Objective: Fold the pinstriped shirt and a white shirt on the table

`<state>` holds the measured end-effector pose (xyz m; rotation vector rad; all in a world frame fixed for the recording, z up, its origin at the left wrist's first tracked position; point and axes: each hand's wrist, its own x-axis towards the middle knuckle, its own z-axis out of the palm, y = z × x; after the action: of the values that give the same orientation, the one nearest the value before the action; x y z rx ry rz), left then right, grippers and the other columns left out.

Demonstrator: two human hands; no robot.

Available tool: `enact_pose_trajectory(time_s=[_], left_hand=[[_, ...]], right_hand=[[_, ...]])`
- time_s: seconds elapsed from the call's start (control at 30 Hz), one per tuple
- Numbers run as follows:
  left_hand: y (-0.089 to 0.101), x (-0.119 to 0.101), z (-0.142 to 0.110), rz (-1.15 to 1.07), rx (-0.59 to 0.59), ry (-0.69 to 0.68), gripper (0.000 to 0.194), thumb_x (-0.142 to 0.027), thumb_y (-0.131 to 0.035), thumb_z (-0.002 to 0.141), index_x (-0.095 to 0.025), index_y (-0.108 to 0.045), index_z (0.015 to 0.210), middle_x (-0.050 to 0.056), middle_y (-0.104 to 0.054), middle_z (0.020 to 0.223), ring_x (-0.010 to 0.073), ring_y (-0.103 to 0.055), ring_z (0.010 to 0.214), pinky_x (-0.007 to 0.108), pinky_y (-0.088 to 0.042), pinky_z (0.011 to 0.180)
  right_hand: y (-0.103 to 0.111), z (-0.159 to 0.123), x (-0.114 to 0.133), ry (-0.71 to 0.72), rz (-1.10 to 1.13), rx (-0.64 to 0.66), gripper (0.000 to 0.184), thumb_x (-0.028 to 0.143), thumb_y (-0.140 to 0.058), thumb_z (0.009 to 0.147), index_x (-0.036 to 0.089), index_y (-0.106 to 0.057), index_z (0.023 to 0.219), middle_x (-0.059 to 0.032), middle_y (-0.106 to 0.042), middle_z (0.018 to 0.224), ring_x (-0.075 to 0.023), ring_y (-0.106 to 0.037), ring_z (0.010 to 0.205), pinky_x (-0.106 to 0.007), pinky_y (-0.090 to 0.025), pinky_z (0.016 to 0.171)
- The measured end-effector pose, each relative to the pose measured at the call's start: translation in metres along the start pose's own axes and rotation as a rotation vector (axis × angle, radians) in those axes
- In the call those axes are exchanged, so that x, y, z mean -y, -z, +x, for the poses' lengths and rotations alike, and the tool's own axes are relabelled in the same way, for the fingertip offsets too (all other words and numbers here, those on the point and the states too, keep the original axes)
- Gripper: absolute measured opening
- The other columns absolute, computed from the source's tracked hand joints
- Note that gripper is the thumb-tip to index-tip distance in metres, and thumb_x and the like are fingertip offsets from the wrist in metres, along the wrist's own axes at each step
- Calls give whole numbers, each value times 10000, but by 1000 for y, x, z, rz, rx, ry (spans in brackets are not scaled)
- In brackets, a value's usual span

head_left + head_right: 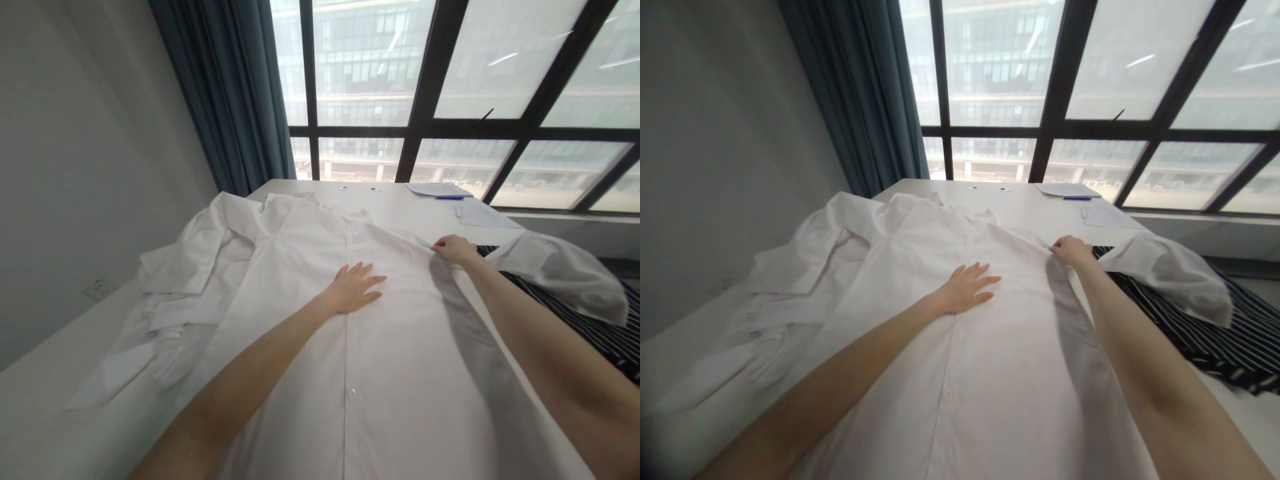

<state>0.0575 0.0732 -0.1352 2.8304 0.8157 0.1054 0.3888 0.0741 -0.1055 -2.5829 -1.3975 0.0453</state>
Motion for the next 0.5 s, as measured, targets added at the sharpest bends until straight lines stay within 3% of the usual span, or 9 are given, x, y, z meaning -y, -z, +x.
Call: enact_pose_trajectory(time_s=[0.2,0.37,0.5], left_hand=[[-8,-2,-1,14,18,-19,526,-581,-316,1020,-409,-343,1517,55,-200,1658,332,-171,1519,586,-149,1192],[-5,-2,-1,15,30,-6,520,-581,-316,1020,-419,-346,1513,34,-212,1657,323,-169,1521,585,-151,1193],[-6,-2,-1,15,20,-13,518,-573,-322,1021,-419,-341,1516,47,-202,1659,329,-170,1520,586,-149,1192]], right_hand=[[9,25,-1,-62,10,15,182,270,-626,813,191,-776,880,-131,-739,966,-303,-674,940,-403,-474,818],[36,40,-2,-104,39,-189,412,246,-384,961,41,-646,1205,-275,-658,1150,-303,-612,1019,-385,-433,814],[42,41,4,-67,59,-258,422,157,-366,936,8,-563,1278,-269,-647,1188,-282,-586,1066,-363,-426,867]])
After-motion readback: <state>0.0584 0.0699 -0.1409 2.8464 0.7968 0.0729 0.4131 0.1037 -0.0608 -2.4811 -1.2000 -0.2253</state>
